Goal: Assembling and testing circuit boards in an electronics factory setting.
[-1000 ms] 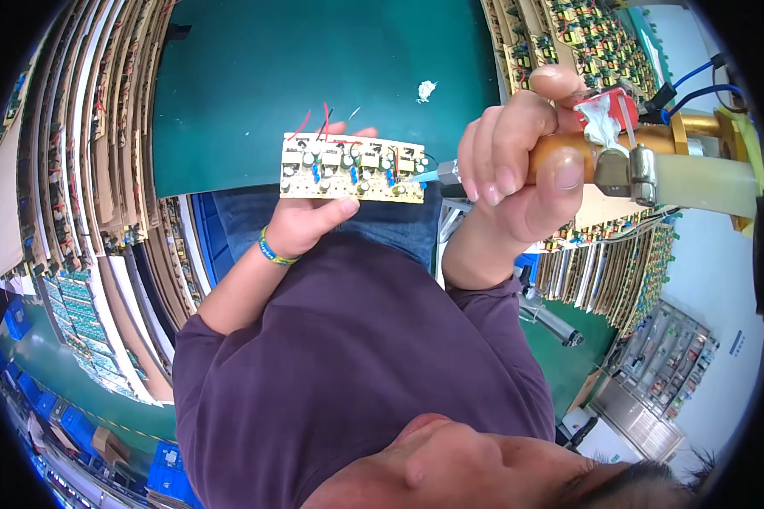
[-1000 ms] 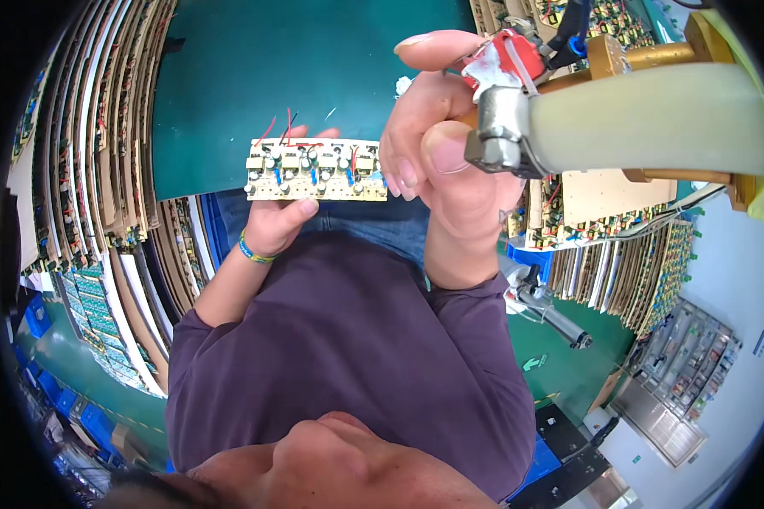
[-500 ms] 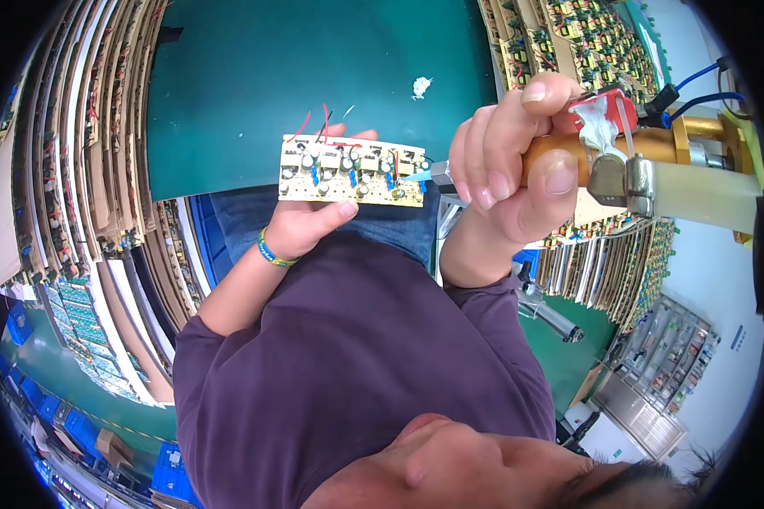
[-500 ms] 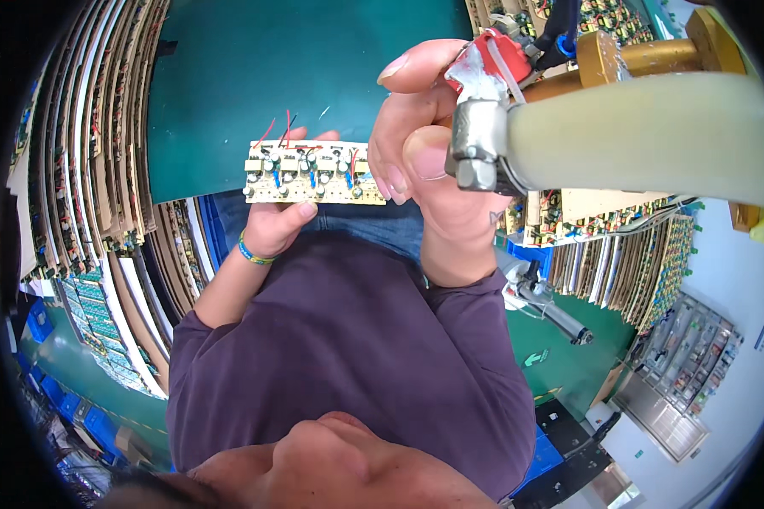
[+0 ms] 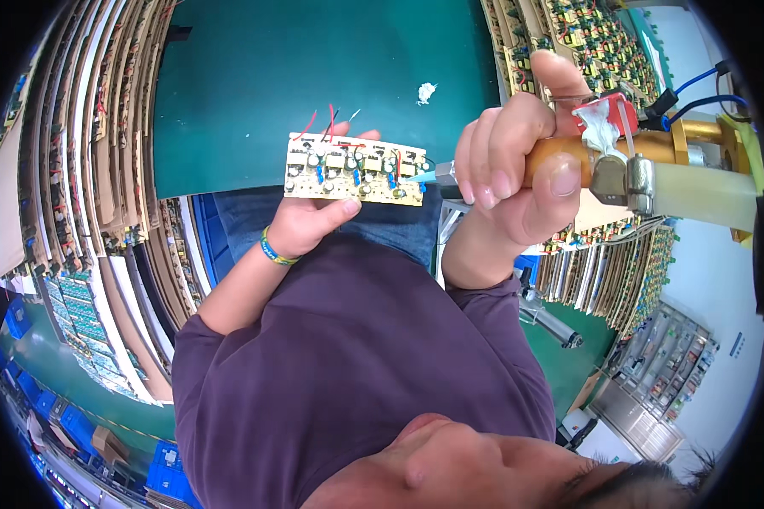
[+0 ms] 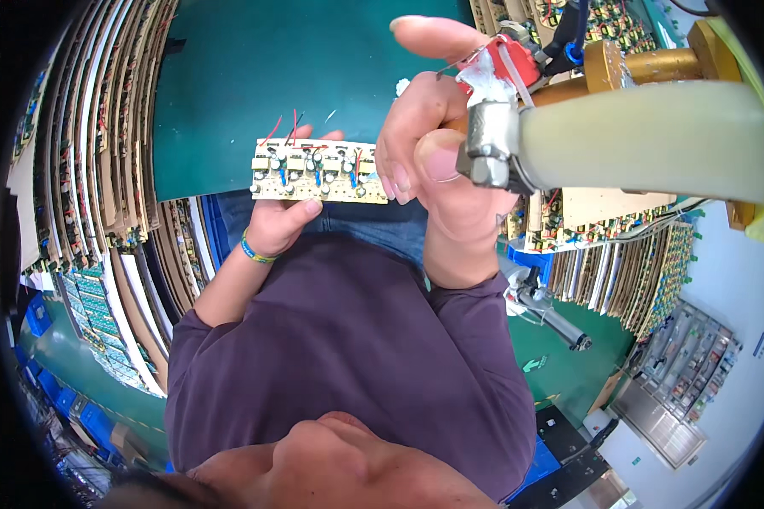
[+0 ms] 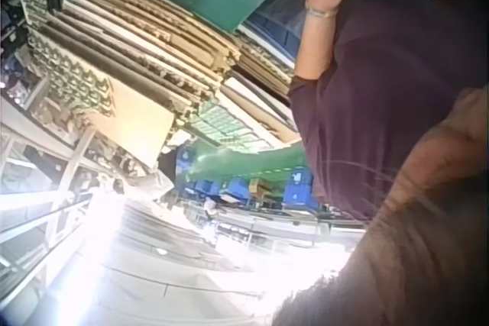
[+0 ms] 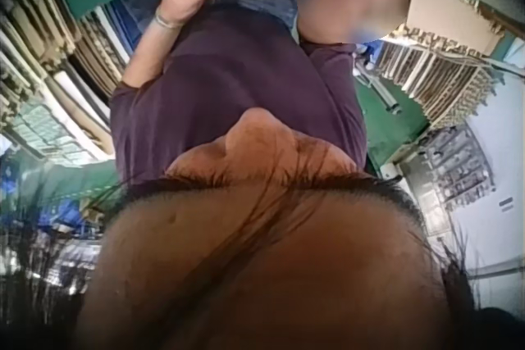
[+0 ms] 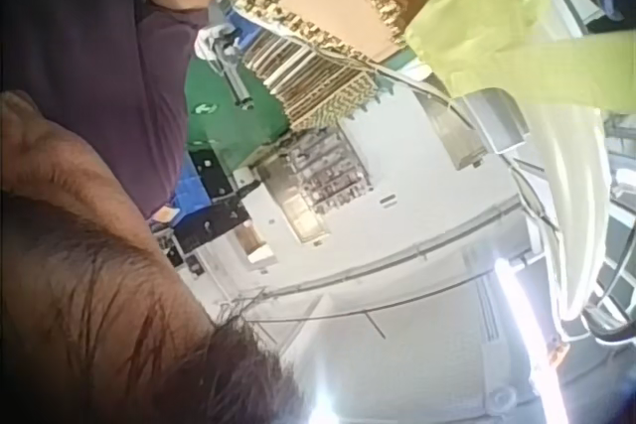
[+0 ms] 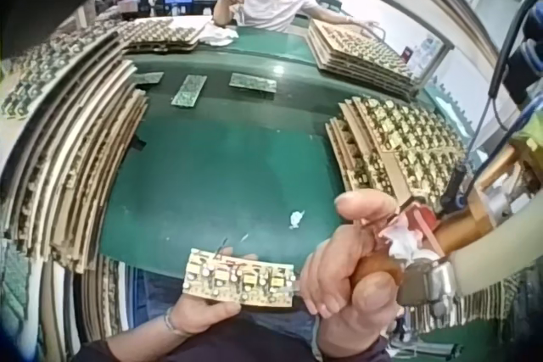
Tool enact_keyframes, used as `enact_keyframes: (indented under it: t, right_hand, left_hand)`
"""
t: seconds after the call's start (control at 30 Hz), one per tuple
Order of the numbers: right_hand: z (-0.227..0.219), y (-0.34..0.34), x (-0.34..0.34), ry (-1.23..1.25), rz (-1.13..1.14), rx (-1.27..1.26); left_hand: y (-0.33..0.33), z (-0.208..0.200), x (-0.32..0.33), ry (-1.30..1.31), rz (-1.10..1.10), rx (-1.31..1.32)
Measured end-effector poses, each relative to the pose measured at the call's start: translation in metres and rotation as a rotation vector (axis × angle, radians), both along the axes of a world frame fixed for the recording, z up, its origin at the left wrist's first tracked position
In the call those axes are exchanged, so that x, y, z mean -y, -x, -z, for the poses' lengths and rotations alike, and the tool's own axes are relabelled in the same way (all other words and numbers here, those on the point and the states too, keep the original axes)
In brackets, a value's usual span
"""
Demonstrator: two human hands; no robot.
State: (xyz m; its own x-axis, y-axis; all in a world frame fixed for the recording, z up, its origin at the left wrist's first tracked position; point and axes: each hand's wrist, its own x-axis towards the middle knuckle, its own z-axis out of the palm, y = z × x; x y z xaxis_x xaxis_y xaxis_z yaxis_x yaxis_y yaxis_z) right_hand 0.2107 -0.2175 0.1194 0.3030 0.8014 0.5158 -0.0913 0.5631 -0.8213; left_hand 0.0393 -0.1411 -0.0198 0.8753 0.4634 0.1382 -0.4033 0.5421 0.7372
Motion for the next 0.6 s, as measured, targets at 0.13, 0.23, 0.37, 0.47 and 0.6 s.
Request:
enact_keyframes:
  t: [0.13,0.23,0.37,0.47,0.6]
  right_hand:
    - [0.004,-0.006,-0.008,-0.081,0.04,-0.083]
    - [0.004,-0.018,-0.015,-0.052,0.126,0.004]
    - [0.008,-0.027,-0.028,-0.052,0.24,0.008]
    - [0.01,-0.027,-0.031,-0.043,0.27,-0.123]
    - [0.022,-0.049,-0.021,-0.033,0.375,-0.094]
  left_hand:
    - [-0.001,-0.004,-0.009,-0.003,-0.04,-0.044]
    - [0.003,-0.01,-0.021,0.033,-0.074,-0.041]
    - [0.016,-0.023,-0.037,0.088,-0.132,-0.032]
    - [0.023,-0.028,-0.041,0.035,-0.262,-0.018]
    - [0.043,-0.051,-0.048,-0.185,-0.207,-0.132]
